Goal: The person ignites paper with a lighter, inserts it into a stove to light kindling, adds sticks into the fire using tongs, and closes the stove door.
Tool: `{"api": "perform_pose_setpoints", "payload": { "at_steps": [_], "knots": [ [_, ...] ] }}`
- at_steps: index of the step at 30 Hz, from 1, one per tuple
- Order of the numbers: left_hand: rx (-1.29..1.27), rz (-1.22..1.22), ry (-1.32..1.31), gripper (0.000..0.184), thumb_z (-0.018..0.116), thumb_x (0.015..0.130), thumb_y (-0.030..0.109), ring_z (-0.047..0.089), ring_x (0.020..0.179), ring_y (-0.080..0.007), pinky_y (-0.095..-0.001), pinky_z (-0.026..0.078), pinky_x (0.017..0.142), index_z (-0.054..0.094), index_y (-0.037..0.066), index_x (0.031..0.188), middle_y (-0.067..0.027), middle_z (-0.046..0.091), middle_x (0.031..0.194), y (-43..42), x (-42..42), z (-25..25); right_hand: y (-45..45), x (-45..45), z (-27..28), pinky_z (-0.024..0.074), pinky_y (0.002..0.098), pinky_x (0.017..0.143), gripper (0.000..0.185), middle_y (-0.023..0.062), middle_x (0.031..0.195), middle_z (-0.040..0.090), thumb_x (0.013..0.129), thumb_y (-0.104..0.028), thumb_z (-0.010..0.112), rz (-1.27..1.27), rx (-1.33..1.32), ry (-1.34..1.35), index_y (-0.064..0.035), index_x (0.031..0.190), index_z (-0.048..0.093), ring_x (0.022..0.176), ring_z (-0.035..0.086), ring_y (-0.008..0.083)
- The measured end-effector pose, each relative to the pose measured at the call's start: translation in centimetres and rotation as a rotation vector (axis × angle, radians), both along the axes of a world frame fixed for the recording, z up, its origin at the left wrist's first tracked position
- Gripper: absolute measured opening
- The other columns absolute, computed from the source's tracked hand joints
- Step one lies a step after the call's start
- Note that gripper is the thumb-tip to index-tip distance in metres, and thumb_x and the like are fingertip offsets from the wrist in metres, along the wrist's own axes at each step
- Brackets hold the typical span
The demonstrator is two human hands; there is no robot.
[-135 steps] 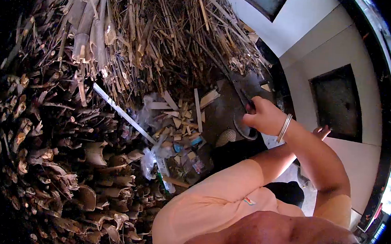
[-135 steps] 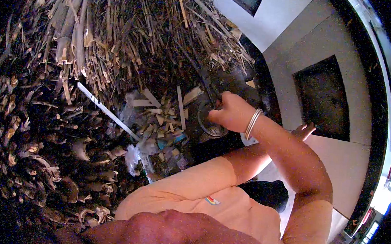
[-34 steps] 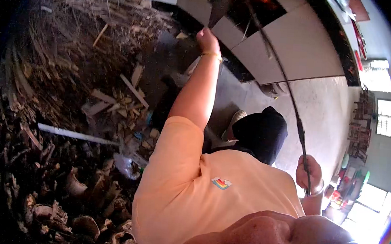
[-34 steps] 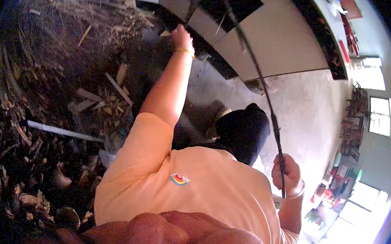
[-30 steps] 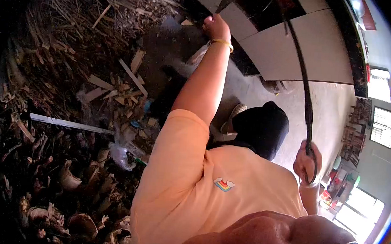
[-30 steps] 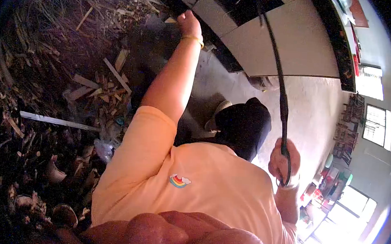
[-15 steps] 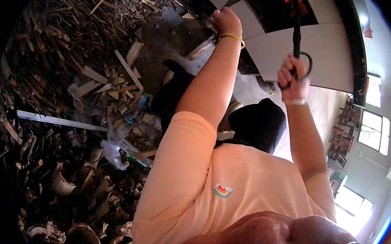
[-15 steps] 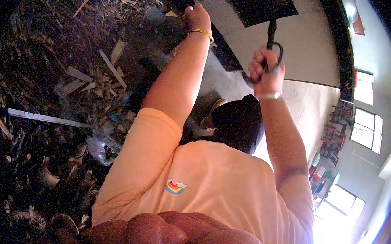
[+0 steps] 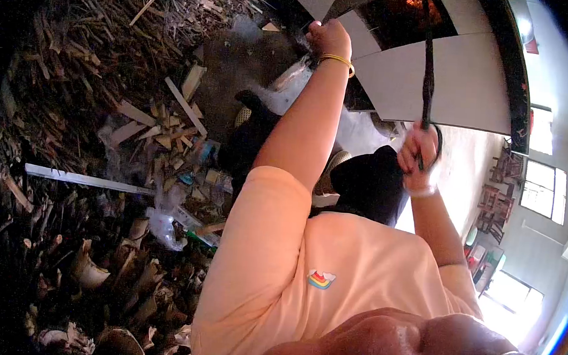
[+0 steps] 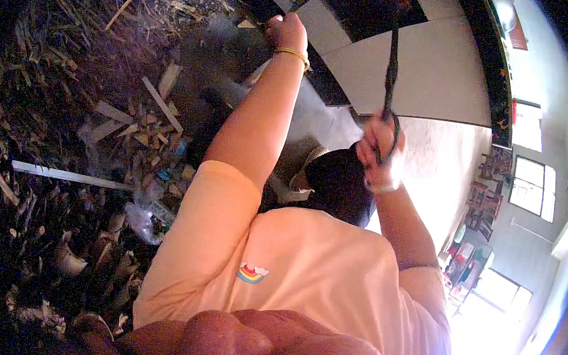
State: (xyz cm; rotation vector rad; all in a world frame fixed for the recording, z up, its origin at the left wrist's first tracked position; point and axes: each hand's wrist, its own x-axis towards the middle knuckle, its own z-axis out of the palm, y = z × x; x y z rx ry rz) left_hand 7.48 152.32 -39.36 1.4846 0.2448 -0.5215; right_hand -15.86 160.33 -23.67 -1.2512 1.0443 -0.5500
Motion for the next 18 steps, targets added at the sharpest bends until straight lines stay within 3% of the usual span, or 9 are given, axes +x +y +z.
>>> {"api": "perform_pose_setpoints", "payload": {
  "at_steps": [4, 9, 11, 13, 15, 16, 18],
  "knots": [
    [0.048, -0.007, -0.02, 0.044, 0.05, 0.081, 0.024, 0.05, 0.105, -0.0416, -0.0486, 0.041, 0.093, 0.049, -0.006, 0.113, -0.029, 0.049, 0.116, 1.0, -0.8, 1.1, 2.2, -7.7, 3.1, 0.0254, 0.0215, 0.031, 0.017, -0.0021, 0.053, 0.037, 0.084, -0.017, 0.056, 0.026, -0.02, 0.319, -0.0042, 0.094, 0.049, 0.034, 0.033, 0.0074],
    [0.104, -0.035, -0.061, 0.044, 0.052, 0.08, 0.025, 0.049, 0.104, -0.0425, -0.0484, 0.041, 0.092, 0.05, -0.005, 0.112, -0.0296, 0.05, 0.113, -0.4, -2.2, 0.2, 3.6, -16.2, 6.1, 0.0272, 0.0203, 0.034, 0.021, -0.0015, 0.055, 0.041, 0.079, -0.014, 0.058, 0.115, 0.122, 0.296, -0.0013, 0.094, 0.05, 0.038, 0.036, 0.0061],
    [-0.089, -0.081, -0.087, 0.044, 0.053, 0.081, 0.027, 0.049, 0.105, -0.0416, -0.0483, 0.041, 0.092, 0.051, -0.004, 0.112, -0.0291, 0.05, 0.113, -2.2, -2.6, -2.7, 4.3, -17.8, 7.5, 0.0275, 0.0202, 0.034, 0.023, -0.0014, 0.055, 0.041, 0.078, -0.014, 0.059, 0.038, 0.169, 0.465, -0.0004, 0.094, 0.049, 0.038, 0.035, 0.0056],
    [0.009, -0.301, -0.119, 0.04, 0.051, 0.085, 0.028, 0.05, 0.106, -0.04, -0.0473, 0.042, 0.092, 0.055, -0.003, 0.109, -0.0259, 0.053, 0.114, -2.8, -2.6, -3.4, 4.9, -19.7, 8.7, 0.0276, 0.0203, 0.034, 0.027, -0.0012, 0.055, 0.041, 0.074, -0.01, 0.06, 0.11, 0.196, 0.296, 0.0016, 0.095, 0.047, 0.039, 0.038, 0.0066],
    [-0.039, -0.347, -0.233, 0.032, 0.048, 0.087, 0.026, 0.054, 0.101, -0.0398, -0.0463, 0.045, 0.088, 0.061, 0.0, 0.101, -0.0197, 0.058, 0.109, -3.8, -3.5, -4.6, 6.0, -19.8, 10.9, 0.0219, 0.0188, 0.032, 0.024, -0.003, 0.052, 0.038, 0.071, -0.01, 0.057, 0.087, 0.132, 0.495, 0.0022, 0.089, 0.047, 0.036, 0.032, 0.0048],
    [0.029, -0.401, -0.392, 0.028, 0.047, 0.086, 0.024, 0.058, 0.093, -0.0397, -0.0456, 0.048, 0.083, 0.066, 0.003, 0.091, -0.0154, 0.063, 0.101, -3.6, -3.6, -4.6, 5.9, -20.8, 11.8, 0.0236, 0.0199, 0.034, 0.018, -0.0029, 0.052, 0.039, 0.073, -0.009, 0.057, 0.141, 0.15, 0.425, 0.0008, 0.086, 0.048, 0.039, 0.034, 0.0049],
    [0.08, -0.487, -0.291, 0.025, 0.048, 0.083, 0.02, 0.06, 0.089, -0.0393, -0.0453, 0.049, 0.077, 0.066, 0.004, 0.076, -0.015, 0.066, 0.092, -2.4, -3.9, -1.6, 5.5, -22.4, 12.9, 0.0256, 0.0211, 0.036, 0.012, -0.0026, 0.053, 0.04, 0.077, -0.009, 0.056, 0.221, 0.176, 0.353, -0.001, 0.083, 0.05, 0.042, 0.037, 0.0054]
  ]
}}
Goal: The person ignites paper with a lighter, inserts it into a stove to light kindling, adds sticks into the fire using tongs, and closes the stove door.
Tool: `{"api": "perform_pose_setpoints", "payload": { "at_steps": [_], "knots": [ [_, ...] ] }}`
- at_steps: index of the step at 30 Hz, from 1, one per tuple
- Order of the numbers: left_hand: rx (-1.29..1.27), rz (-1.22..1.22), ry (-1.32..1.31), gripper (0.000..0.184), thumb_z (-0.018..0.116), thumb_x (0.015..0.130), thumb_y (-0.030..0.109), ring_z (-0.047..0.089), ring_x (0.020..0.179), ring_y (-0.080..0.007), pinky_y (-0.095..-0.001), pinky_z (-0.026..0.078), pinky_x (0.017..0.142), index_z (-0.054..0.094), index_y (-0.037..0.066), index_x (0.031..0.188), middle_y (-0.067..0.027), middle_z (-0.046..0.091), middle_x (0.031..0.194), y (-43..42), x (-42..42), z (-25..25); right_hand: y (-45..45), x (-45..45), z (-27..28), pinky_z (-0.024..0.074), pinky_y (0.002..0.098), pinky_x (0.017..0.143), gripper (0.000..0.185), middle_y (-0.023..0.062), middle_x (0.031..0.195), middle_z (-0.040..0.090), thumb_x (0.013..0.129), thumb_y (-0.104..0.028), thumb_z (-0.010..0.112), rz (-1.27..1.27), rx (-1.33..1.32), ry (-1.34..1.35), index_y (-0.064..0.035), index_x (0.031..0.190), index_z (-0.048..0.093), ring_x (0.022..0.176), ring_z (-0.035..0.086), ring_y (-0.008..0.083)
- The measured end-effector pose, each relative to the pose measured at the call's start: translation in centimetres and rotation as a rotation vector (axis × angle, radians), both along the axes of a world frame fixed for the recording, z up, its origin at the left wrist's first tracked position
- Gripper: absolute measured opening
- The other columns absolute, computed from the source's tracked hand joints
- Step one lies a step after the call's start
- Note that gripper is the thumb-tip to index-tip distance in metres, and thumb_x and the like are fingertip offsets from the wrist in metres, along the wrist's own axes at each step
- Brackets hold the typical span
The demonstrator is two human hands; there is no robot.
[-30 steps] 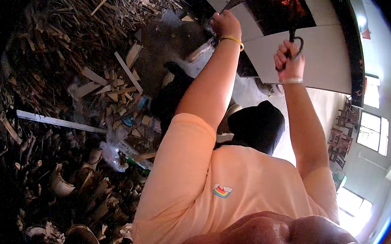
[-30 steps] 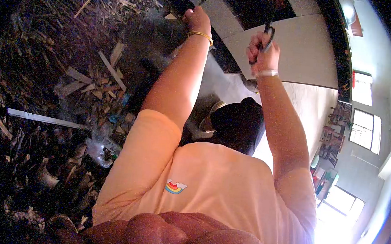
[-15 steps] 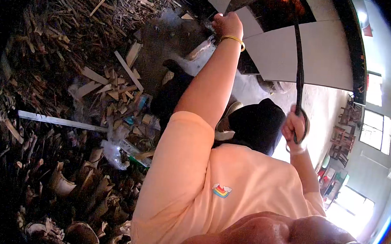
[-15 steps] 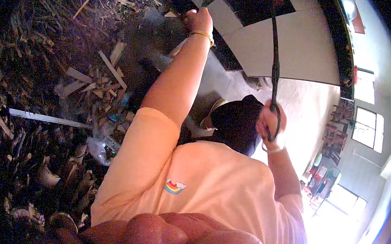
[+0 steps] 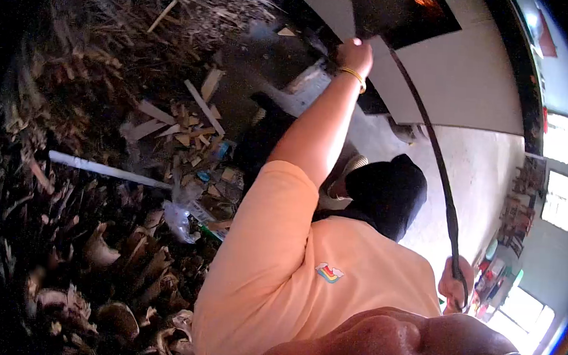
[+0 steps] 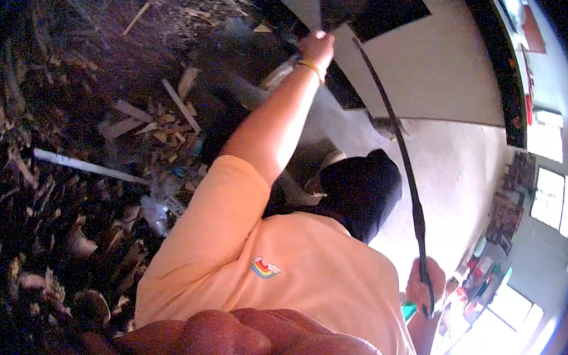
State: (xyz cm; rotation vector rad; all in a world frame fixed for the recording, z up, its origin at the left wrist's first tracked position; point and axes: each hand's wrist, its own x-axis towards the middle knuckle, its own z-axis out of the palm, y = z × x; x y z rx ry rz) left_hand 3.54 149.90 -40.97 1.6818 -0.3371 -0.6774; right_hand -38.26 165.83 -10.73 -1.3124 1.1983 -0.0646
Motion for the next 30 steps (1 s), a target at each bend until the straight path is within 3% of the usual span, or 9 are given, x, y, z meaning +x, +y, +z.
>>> {"api": "perform_pose_setpoints", "payload": {
  "at_steps": [2, 3, 5, 9, 13, 15, 17, 22, 30],
  "knots": [
    [-0.05, 0.041, -0.225, 0.027, 0.047, 0.081, 0.02, 0.061, 0.087, -0.0393, -0.0468, 0.047, 0.079, 0.064, -0.001, 0.08, -0.0261, 0.064, 0.089, -1.3, -1.1, -1.5, -1.0, -0.8, -0.4, 0.026, 0.0212, 0.036, 0.012, -0.0022, 0.053, 0.041, 0.08, -0.012, 0.054, 0.053, -0.049, 0.039, -0.0016, 0.081, 0.05, 0.041, 0.037, 0.0061],
    [-0.011, -0.03, -0.103, 0.031, 0.048, 0.081, 0.023, 0.059, 0.089, -0.0409, -0.0471, 0.045, 0.083, 0.061, -0.005, 0.088, -0.0304, 0.061, 0.089, -2.7, -1.1, -2.0, -1.8, -1.1, -0.9, 0.0262, 0.0213, 0.036, 0.013, -0.002, 0.053, 0.041, 0.081, -0.014, 0.053, 0.088, -0.081, 0.058, -0.002, 0.08, 0.05, 0.041, 0.038, 0.0064],
    [-0.074, -0.153, -0.005, 0.033, 0.046, 0.083, 0.024, 0.056, 0.094, -0.045, -0.0479, 0.044, 0.085, 0.06, -0.005, 0.09, -0.0312, 0.059, 0.095, -1.1, -1.5, 1.7, -3.6, -2.6, -2.0, 0.0266, 0.0214, 0.037, 0.016, -0.0016, 0.054, 0.042, 0.084, -0.017, 0.051, 0.169, -0.169, 0.095, -0.0026, 0.078, 0.05, 0.041, 0.039, 0.0071],
    [-0.293, 0.062, 0.066, 0.025, 0.05, 0.083, 0.016, 0.058, 0.09, -0.0403, -0.0459, 0.047, 0.081, 0.059, -0.004, 0.094, -0.0272, 0.06, 0.091, -8.9, -4.8, -3.2, -8.2, -1.2, -7.1, 0.0275, 0.0231, 0.038, 0.029, -0.0014, 0.055, 0.044, 0.083, -0.029, 0.057, 0.422, -0.749, 0.036, -0.0034, 0.073, 0.049, 0.042, 0.039, 0.0096],
    [-0.196, 0.058, -0.096, 0.03, 0.056, 0.083, 0.018, 0.057, 0.096, -0.0401, -0.0463, 0.046, 0.084, 0.057, -0.002, 0.105, -0.0245, 0.06, 0.1, -7.2, -5.1, 0.5, -8.2, 15.4, -5.9, 0.0259, 0.0209, 0.034, 0.042, -0.0009, 0.054, 0.043, 0.075, -0.037, 0.068, 0.549, 0.035, -0.315, -0.0007, 0.084, 0.048, 0.039, 0.037, 0.0067],
    [-0.243, 0.082, -0.079, 0.043, 0.057, 0.084, 0.025, 0.052, 0.11, -0.0381, -0.0435, 0.039, 0.097, 0.053, -0.002, 0.117, -0.0249, 0.055, 0.117, -7.8, -6.2, 0.5, -7.9, 21.4, -6.5, 0.0251, 0.0198, 0.032, 0.052, -0.0007, 0.054, 0.043, 0.071, -0.04, 0.074, 0.558, 0.314, -0.443, 0.0007, 0.089, 0.047, 0.037, 0.036, 0.0052],
    [-0.376, 0.002, -0.029, 0.051, 0.055, 0.086, 0.028, 0.048, 0.117, -0.0368, -0.0431, 0.033, 0.103, 0.047, -0.002, 0.126, -0.0248, 0.052, 0.124, -9.8, -7.3, -1.8, -9.2, 24.5, -8.9, 0.0229, 0.021, 0.029, 0.066, -0.0012, 0.053, 0.039, 0.076, -0.043, 0.072, 0.554, 0.687, -0.557, 0.006, 0.109, 0.042, 0.035, 0.032, 0.005],
    [-0.279, -0.205, -0.154, 0.056, 0.052, 0.088, 0.025, 0.042, 0.124, -0.0369, -0.0399, 0.032, 0.105, 0.037, -0.003, 0.133, -0.0245, 0.045, 0.133, -9.6, -6.5, -1.6, -8.7, 33.4, -10.9, 0.0223, 0.023, 0.034, 0.071, -0.0033, 0.06, 0.032, 0.083, -0.066, 0.045, 0.619, 0.936, -0.654, -0.0058, 0.12, 0.044, 0.036, 0.026, 0.0076],
    [-0.294, -0.267, 0.038, 0.058, 0.053, 0.087, 0.025, 0.043, 0.123, -0.0356, -0.0396, 0.03, 0.105, 0.036, -0.002, 0.135, -0.0238, 0.045, 0.133, -8.0, -3.2, 0.7, -6.8, 41.6, -11.8, 0.0223, 0.0233, 0.032, 0.065, -0.0026, 0.061, 0.034, 0.087, -0.065, 0.038, 0.471, 1.131, -0.75, -0.005, 0.11, 0.046, 0.035, 0.029, 0.0083]
  ]
}}
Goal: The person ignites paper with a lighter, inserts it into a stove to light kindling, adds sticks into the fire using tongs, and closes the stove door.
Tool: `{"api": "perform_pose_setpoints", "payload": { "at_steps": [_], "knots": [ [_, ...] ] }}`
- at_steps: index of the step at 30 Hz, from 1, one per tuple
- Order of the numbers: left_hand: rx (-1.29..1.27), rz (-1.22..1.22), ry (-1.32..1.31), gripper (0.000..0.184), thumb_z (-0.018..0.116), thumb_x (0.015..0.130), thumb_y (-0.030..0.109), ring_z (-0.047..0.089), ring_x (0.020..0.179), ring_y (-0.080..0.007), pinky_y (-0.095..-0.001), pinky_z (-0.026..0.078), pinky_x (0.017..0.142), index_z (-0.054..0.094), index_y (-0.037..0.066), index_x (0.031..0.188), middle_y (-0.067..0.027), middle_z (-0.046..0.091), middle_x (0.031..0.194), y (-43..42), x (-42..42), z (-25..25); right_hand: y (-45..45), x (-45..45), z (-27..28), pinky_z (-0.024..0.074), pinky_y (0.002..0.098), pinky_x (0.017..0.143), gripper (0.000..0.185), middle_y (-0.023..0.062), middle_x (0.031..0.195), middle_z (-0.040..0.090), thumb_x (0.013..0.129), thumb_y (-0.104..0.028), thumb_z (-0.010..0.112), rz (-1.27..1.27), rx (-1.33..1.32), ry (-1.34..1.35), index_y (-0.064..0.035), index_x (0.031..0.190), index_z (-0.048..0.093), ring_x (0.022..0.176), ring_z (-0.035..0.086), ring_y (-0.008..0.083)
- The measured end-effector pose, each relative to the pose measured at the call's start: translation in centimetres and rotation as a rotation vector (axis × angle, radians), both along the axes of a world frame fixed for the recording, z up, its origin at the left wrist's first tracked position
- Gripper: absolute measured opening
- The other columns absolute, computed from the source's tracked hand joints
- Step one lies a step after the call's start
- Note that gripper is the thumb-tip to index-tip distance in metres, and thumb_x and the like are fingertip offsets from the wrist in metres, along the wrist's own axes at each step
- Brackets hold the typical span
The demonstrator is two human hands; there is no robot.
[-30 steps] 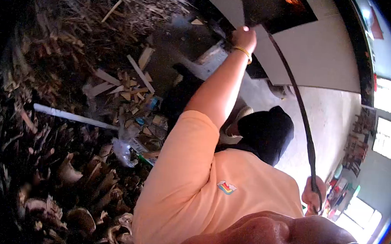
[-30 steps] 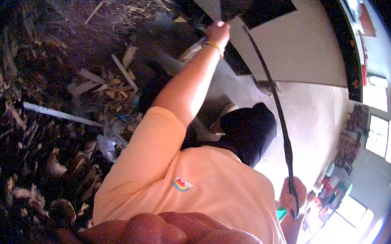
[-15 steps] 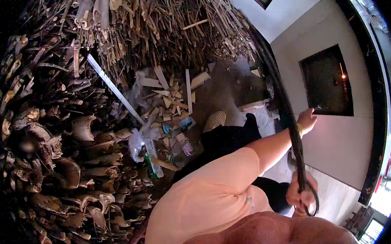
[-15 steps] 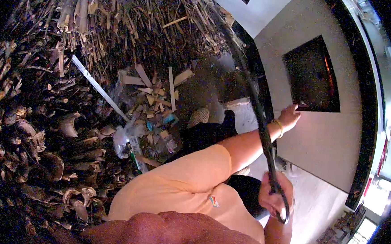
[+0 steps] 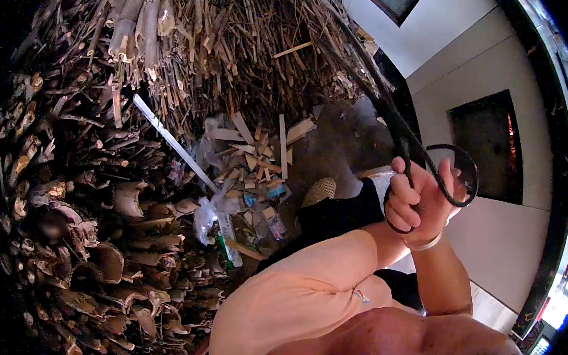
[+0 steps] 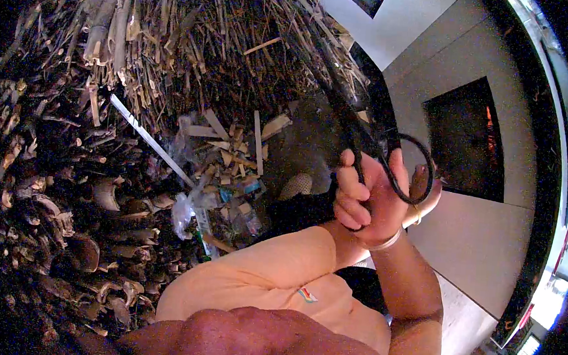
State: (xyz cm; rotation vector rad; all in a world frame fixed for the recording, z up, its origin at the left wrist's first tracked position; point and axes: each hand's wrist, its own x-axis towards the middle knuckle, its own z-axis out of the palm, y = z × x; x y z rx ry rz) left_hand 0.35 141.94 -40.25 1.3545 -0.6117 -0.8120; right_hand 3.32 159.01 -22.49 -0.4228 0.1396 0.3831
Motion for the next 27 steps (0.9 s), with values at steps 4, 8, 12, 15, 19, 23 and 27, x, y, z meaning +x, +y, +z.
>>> {"api": "perform_pose_setpoints", "payload": {
  "at_steps": [4, 8, 12, 15, 19, 23, 27],
  "knots": [
    [0.006, -0.011, 0.088, 0.059, 0.053, 0.087, 0.025, 0.044, 0.122, -0.0349, -0.0395, 0.03, 0.106, 0.036, -0.002, 0.136, -0.0235, 0.045, 0.134, 0.9, 1.5, 1.5, -0.1, 2.3, -0.6, 0.022, 0.0235, 0.031, 0.07, -0.0024, 0.058, 0.031, 0.087, -0.066, 0.038, 0.001, 0.11, 0.005, -0.0001, 0.11, 0.043, 0.034, 0.029, 0.0086],
    [-0.026, 0.011, 0.082, 0.059, 0.051, 0.088, 0.026, 0.04, 0.126, -0.0346, -0.0384, 0.027, 0.108, 0.033, -0.003, 0.137, -0.0236, 0.041, 0.137, 1.0, 1.2, 1.9, 0.3, 4.4, -1.1, 0.0212, 0.0248, 0.032, 0.072, -0.0013, 0.058, 0.03, 0.087, -0.065, 0.039, -0.004, 0.172, -0.022, 0.0032, 0.111, 0.04, 0.034, 0.03, 0.0097],
    [-0.066, -0.03, -0.013, 0.063, 0.05, 0.092, 0.029, 0.031, 0.134, -0.0329, -0.0359, 0.023, 0.111, 0.026, -0.004, 0.14, -0.023, 0.031, 0.144, -0.6, 0.6, -0.2, 1.0, 7.4, -2.3, 0.0228, 0.026, 0.033, 0.065, -0.0005, 0.059, 0.033, 0.088, -0.059, 0.041, -0.047, 0.258, -0.033, 0.0029, 0.108, 0.042, 0.035, 0.031, 0.011],
    [-0.067, -0.058, -0.048, 0.066, 0.051, 0.092, 0.031, 0.03, 0.134, -0.0328, -0.0362, 0.024, 0.111, 0.023, -0.004, 0.141, -0.0235, 0.029, 0.145, -1.0, 0.4, -0.2, 0.7, 9.0, -3.6, 0.0281, 0.0264, 0.039, 0.053, 0.0001, 0.062, 0.035, 0.088, -0.048, 0.041, -0.025, 0.375, -0.074, 0.0021, 0.105, 0.044, 0.041, 0.035, 0.0116],
    [-0.08, -0.095, 0.022, 0.071, 0.051, 0.091, 0.032, 0.029, 0.134, -0.0333, -0.0362, 0.024, 0.111, 0.018, -0.005, 0.142, -0.0259, 0.025, 0.145, -0.7, 0.7, 0.0, 1.2, 9.5, -3.4, 0.0343, 0.0301, 0.052, 0.03, -0.0013, 0.064, 0.039, 0.082, -0.033, 0.048, 0.204, 0.279, 0.131, -0.0067, 0.096, 0.051, 0.054, 0.04, 0.0138],
    [-0.002, -0.138, -0.03, 0.073, 0.051, 0.091, 0.031, 0.027, 0.136, -0.0336, -0.0352, 0.022, 0.111, 0.015, -0.005, 0.143, -0.027, 0.023, 0.146, -0.8, 0.7, 0.0, 0.8, 9.0, -2.8, 0.0347, 0.029, 0.049, 0.015, -0.0022, 0.063, 0.039, 0.081, -0.015, 0.052, 0.322, 0.162, 0.206, -0.0096, 0.096, 0.05, 0.049, 0.038, 0.012],
    [-0.054, -0.111, 0.021, 0.073, 0.051, 0.091, 0.03, 0.024, 0.137, -0.0335, -0.0347, 0.02, 0.112, 0.013, -0.005, 0.143, -0.026, 0.021, 0.147, 0.0, 0.6, 1.1, 0.1, 6.7, -0.8, 0.0306, 0.0274, 0.039, 0.014, -0.0021, 0.06, 0.036, 0.083, -0.013, 0.051, 0.346, -0.007, 0.145, -0.0113, 0.097, 0.048, 0.041, 0.034, 0.0107]
  ]
}}
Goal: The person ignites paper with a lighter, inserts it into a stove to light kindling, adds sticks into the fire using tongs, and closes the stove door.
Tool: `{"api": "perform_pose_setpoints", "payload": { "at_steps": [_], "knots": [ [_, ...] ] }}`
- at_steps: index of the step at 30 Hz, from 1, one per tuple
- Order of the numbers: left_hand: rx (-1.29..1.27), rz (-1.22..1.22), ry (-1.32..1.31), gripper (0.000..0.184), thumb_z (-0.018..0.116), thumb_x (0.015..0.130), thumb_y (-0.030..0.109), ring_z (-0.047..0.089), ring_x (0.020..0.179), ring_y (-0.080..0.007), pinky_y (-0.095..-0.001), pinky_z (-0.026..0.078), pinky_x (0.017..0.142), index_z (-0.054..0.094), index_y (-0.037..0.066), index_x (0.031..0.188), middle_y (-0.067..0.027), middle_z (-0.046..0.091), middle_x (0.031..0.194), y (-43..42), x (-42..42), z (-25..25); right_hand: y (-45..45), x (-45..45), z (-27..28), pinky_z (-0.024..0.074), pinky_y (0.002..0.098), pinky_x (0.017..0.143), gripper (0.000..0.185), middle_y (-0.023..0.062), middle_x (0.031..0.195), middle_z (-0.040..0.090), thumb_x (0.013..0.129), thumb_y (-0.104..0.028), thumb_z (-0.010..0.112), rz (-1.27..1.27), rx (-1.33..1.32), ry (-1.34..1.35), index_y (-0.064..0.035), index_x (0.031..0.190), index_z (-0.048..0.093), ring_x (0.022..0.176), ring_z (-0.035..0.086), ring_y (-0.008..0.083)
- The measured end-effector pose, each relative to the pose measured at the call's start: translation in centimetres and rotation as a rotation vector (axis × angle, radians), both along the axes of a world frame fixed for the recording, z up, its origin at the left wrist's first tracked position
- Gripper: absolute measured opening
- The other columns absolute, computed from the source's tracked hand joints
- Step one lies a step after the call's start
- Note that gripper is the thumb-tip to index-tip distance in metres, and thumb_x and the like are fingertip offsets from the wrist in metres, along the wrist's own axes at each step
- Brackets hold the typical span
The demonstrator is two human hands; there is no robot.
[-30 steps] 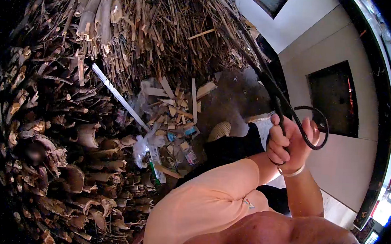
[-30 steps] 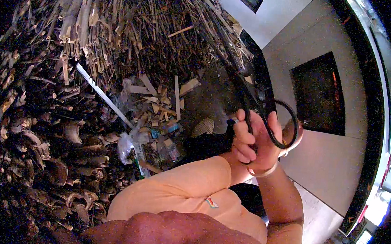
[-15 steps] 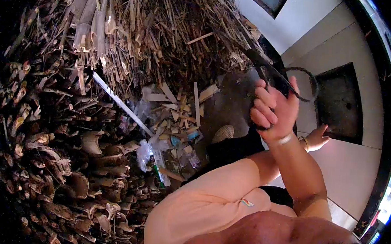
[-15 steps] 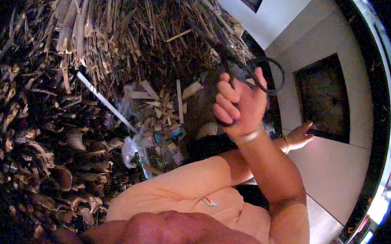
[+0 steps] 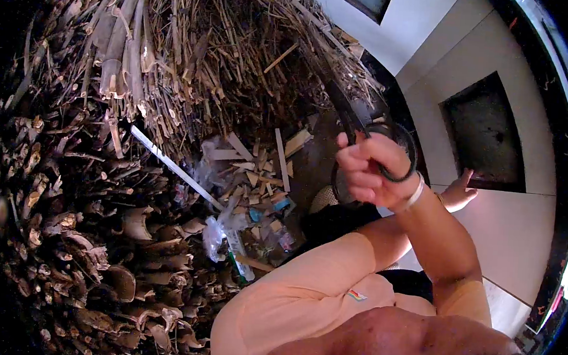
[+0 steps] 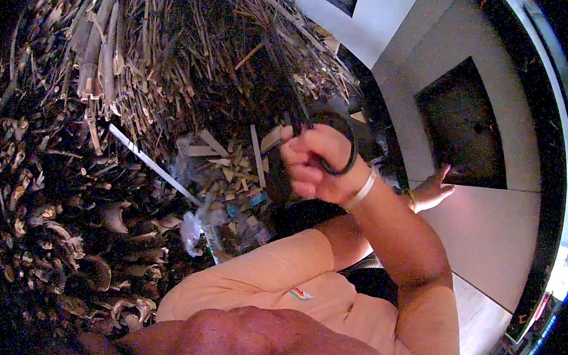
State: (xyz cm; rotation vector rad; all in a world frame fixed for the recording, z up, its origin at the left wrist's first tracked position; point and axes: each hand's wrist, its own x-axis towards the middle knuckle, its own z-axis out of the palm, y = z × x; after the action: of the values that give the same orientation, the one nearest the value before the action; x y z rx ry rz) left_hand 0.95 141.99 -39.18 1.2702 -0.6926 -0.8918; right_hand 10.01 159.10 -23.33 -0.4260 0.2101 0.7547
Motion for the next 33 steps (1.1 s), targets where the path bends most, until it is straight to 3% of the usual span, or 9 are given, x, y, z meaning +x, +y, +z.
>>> {"api": "perform_pose_setpoints", "payload": {
  "at_steps": [9, 18, 19, 22, 24, 26, 27, 29, 33],
  "knots": [
    [-0.046, 0.016, 0.099, 0.071, 0.052, 0.09, 0.03, 0.018, 0.139, -0.0344, -0.0357, 0.019, 0.112, 0.015, 0.0, 0.144, -0.0233, 0.012, 0.15, -0.9, -0.7, -1.2, -1.5, -10.3, 3.8, 0.0341, 0.0274, 0.038, 0.02, 0.0024, 0.062, 0.042, 0.084, -0.011, 0.054, -0.044, -0.507, -0.043, -0.0064, 0.1, 0.043, 0.041, 0.039, 0.011],
    [-0.168, 0.118, 0.167, 0.071, 0.056, 0.088, 0.028, 0.025, 0.137, -0.0318, -0.0345, 0.022, 0.11, 0.02, -0.001, 0.142, -0.0224, 0.024, 0.148, -1.8, -1.6, -3.0, -4.3, -23.3, 8.0, 0.0319, 0.0225, 0.041, 0.015, -0.002, 0.066, 0.046, 0.085, -0.008, 0.056, -0.065, -0.885, 0.025, -0.0065, 0.097, 0.047, 0.049, 0.041, 0.0061],
    [-0.154, 0.19, 0.087, 0.07, 0.058, 0.088, 0.025, 0.042, 0.125, -0.0291, -0.0349, 0.033, 0.102, 0.021, 0.004, 0.143, -0.023, 0.042, 0.135, -0.9, -1.5, -2.1, -4.4, -25.1, 8.3, 0.0327, 0.0227, 0.043, 0.014, -0.0023, 0.067, 0.046, 0.085, -0.008, 0.056, -0.007, -0.962, -0.036, -0.0066, 0.096, 0.047, 0.051, 0.042, 0.0062],
    [-0.231, 0.173, 0.1, 0.046, 0.055, 0.088, 0.021, 0.05, 0.095, -0.0179, -0.0335, 0.042, 0.085, 0.036, 0.006, 0.127, -0.0114, 0.056, 0.105, -0.3, -1.5, -3.3, -4.1, -30.9, 8.9, 0.0359, 0.024, 0.05, 0.013, -0.0029, 0.069, 0.046, 0.085, -0.01, 0.056, -0.014, -1.078, -0.12, -0.0066, 0.094, 0.048, 0.059, 0.042, 0.0069],
    [-0.2, 0.09, 0.107, 0.052, 0.053, 0.087, 0.025, 0.054, 0.102, -0.0216, -0.035, 0.043, 0.087, 0.038, -0.002, 0.128, -0.0167, 0.056, 0.107, 1.0, -1.0, -2.9, -3.6, -34.6, 9.5, 0.039, 0.0249, 0.056, 0.015, -0.0019, 0.072, 0.047, 0.082, -0.011, 0.058, 0.06, -1.165, -0.086, -0.0047, 0.09, 0.048, 0.066, 0.045, 0.0074],
    [-0.105, 0.083, -0.243, 0.048, 0.057, 0.085, 0.025, 0.055, 0.102, -0.0284, -0.0395, 0.044, 0.083, 0.043, -0.003, 0.121, -0.0194, 0.054, 0.115, 3.3, 0.3, -1.7, -3.0, -38.1, 10.4, 0.0391, 0.025, 0.058, 0.015, -0.0017, 0.074, 0.048, 0.082, -0.011, 0.059, -0.021, -1.065, -0.097, -0.0037, 0.089, 0.048, 0.068, 0.044, 0.0073],
    [-0.089, 0.408, -0.325, 0.041, 0.059, 0.083, 0.022, 0.06, 0.086, -0.0251, -0.0377, 0.047, 0.078, 0.047, -0.003, 0.113, -0.0154, 0.061, 0.09, 2.3, -0.4, -5.5, -2.3, -39.5, 11.7, 0.0392, 0.0252, 0.058, 0.015, -0.0018, 0.075, 0.048, 0.083, -0.011, 0.059, 0.014, -1.096, -0.097, -0.0035, 0.089, 0.048, 0.068, 0.043, 0.0075],
    [0.158, 0.351, -0.406, 0.032, 0.061, 0.08, 0.022, 0.06, 0.089, -0.0311, -0.0379, 0.047, 0.081, 0.056, -0.002, 0.1, -0.017, 0.062, 0.1, 6.3, 0.5, -2.9, -1.4, -42.6, 12.4, 0.0406, 0.0262, 0.058, 0.018, -0.0017, 0.076, 0.047, 0.084, -0.012, 0.059, 0.127, -1.142, -0.134, -0.0026, 0.093, 0.047, 0.069, 0.043, 0.0085],
    [0.021, 0.078, -0.716, 0.035, 0.062, 0.081, 0.027, 0.057, 0.1, -0.0321, -0.0385, 0.045, 0.086, 0.057, 0.001, 0.103, -0.0173, 0.062, 0.103, 8.9, -0.8, -5.0, 2.1, -48.3, 13.3, 0.0425, 0.0262, 0.061, 0.02, -0.0006, 0.078, 0.048, 0.084, -0.01, 0.059, -0.003, -1.036, -0.083, -0.001, 0.099, 0.048, 0.07, 0.044, 0.0097]
  ]
}}
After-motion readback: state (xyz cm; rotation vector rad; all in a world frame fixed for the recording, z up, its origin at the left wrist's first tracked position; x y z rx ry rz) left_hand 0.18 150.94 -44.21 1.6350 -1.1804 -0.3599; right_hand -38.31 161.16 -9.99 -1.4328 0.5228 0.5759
